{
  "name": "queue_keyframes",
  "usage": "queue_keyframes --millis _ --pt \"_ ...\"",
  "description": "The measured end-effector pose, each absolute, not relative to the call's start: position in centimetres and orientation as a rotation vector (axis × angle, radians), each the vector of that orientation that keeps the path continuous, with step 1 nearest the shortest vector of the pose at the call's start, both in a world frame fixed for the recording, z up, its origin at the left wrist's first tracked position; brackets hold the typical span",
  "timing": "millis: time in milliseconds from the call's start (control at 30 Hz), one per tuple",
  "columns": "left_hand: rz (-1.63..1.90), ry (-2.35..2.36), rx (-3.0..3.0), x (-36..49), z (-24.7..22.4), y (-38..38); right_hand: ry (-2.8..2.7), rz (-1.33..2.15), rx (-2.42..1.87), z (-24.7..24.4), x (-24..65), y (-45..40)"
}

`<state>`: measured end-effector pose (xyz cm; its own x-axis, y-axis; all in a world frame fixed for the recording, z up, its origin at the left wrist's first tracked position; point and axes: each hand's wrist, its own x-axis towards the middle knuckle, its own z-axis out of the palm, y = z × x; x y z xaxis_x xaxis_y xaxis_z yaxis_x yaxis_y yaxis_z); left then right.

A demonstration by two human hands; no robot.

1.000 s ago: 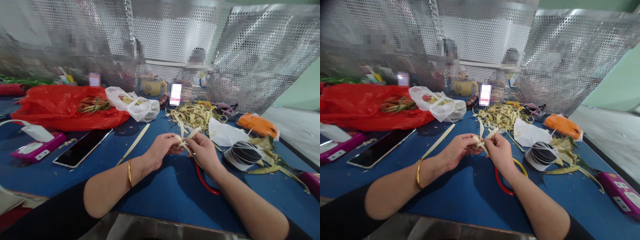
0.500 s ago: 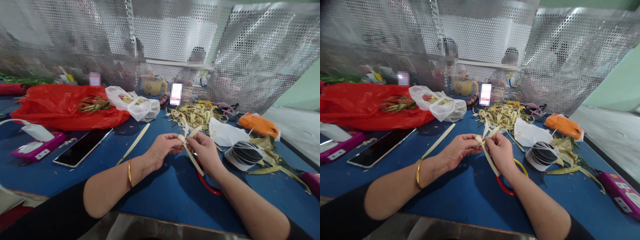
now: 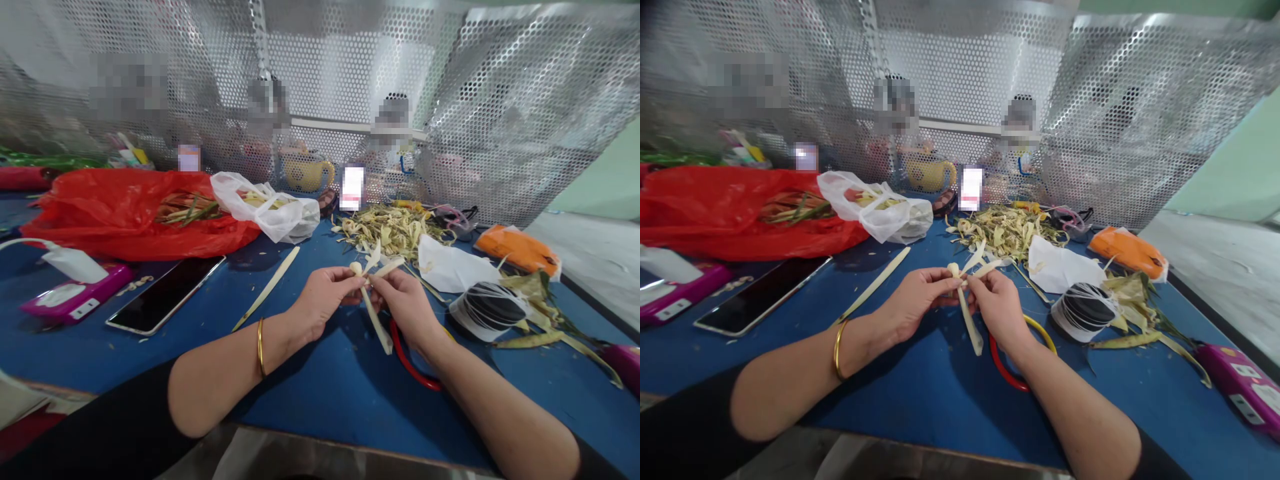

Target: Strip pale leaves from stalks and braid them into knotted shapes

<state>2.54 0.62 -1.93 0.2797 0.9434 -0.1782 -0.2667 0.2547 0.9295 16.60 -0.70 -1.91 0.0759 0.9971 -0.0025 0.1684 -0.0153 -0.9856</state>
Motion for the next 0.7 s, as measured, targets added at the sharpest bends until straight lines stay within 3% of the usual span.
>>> queue_keyframes --millis 167,400,500,700 --pt "1.093 0.980 0.867 2.1 -2.0 1.5 -1.589 0.951 -1.442 -2.3 16.7 -1.1" --pt "1.138 1.018 0.844 2.0 -2.2 1.8 -2.385 0.052 -1.168 -1.9 17.2 -1.8" --pt "1.121 1.012 0.865 2.2 -2.1 1.5 -2.480 -0.219 -1.058 -1.6 17.3 -1.8" --pt "0.983 0.993 0.993 2.2 -1.7 0.9 -2.123 -0.130 -1.085 -0.9 17.8 -1.4"
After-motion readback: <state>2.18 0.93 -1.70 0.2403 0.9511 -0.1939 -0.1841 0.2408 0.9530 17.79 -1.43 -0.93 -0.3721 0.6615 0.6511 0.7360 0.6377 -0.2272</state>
